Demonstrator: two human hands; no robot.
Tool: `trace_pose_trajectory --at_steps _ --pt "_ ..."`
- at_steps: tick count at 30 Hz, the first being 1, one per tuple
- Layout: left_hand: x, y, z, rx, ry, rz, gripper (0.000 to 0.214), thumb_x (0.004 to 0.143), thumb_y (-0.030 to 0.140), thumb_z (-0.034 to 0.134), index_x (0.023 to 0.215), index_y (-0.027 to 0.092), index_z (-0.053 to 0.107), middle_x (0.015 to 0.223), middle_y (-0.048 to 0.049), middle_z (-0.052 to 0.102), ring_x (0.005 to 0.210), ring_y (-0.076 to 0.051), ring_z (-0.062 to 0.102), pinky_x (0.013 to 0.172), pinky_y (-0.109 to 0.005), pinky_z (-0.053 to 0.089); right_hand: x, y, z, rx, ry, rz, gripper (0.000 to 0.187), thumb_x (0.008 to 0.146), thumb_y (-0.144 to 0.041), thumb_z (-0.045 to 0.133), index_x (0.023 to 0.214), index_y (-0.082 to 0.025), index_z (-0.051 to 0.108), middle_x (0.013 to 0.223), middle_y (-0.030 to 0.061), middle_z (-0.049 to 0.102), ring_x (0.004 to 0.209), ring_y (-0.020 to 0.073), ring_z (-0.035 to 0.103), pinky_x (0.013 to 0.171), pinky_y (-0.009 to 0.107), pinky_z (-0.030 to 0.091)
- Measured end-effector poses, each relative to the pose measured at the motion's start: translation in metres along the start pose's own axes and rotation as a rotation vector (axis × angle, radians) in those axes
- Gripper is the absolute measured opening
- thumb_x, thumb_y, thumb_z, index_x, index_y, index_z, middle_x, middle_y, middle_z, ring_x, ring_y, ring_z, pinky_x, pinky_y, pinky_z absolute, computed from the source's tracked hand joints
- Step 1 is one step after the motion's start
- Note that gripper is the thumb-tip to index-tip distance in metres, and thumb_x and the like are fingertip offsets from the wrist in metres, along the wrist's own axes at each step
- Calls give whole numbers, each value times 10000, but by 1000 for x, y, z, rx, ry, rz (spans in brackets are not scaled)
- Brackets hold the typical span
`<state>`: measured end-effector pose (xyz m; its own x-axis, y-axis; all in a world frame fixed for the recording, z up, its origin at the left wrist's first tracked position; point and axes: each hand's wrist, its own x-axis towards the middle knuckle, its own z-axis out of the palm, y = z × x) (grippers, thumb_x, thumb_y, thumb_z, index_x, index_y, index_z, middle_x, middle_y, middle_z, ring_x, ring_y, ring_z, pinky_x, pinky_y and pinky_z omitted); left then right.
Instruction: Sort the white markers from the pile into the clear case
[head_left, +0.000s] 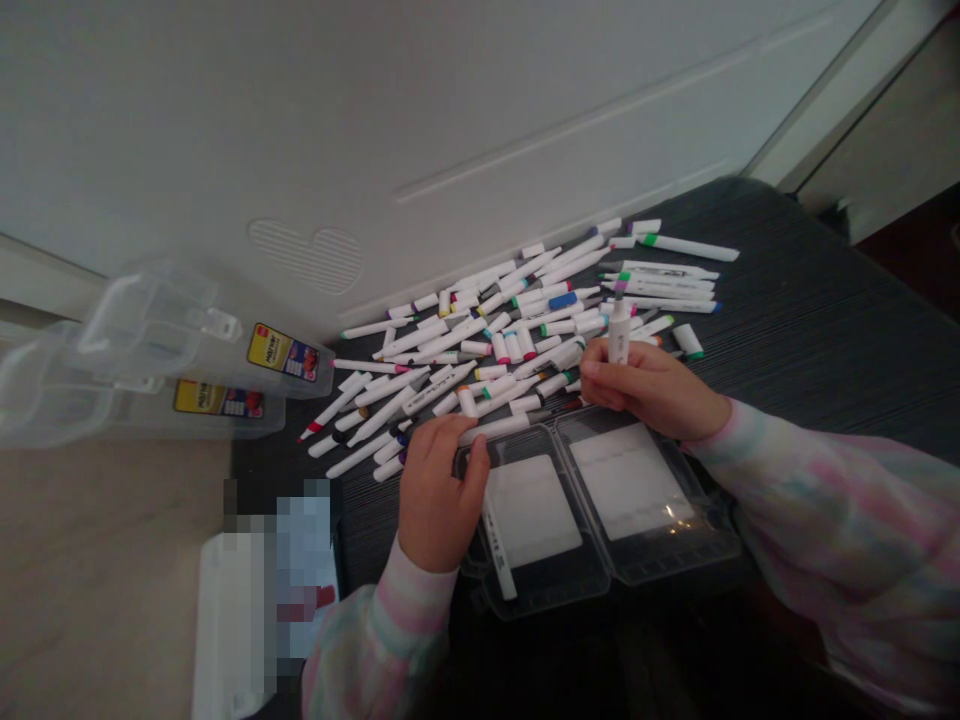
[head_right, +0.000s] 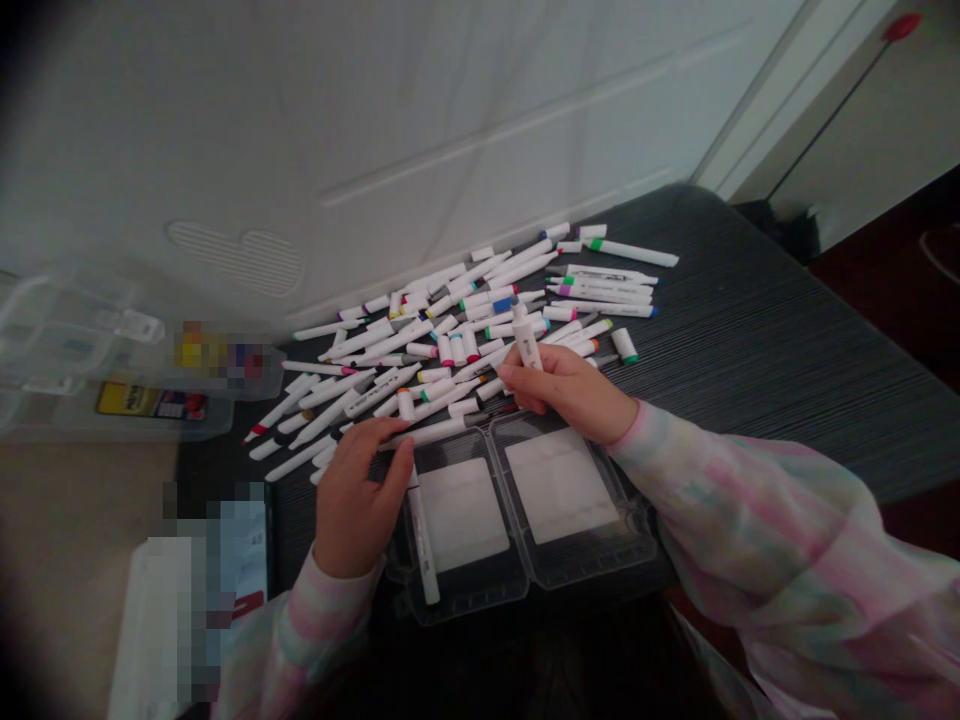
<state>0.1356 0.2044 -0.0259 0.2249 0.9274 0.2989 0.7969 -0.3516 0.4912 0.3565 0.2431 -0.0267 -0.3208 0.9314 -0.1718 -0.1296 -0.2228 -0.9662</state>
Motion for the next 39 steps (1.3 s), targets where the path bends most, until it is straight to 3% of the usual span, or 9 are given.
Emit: trace_pose_trajectory --at_steps 39 --pt "0 0 1 1 -26 16 144 775 177 493 904 148 548 870 -65 600 873 -182 548 779 -333 447 0 1 -2 -36 -9 -11 230 776 -329 514 632 -167 437 450 -61 369 436 67 348 462 231 261"
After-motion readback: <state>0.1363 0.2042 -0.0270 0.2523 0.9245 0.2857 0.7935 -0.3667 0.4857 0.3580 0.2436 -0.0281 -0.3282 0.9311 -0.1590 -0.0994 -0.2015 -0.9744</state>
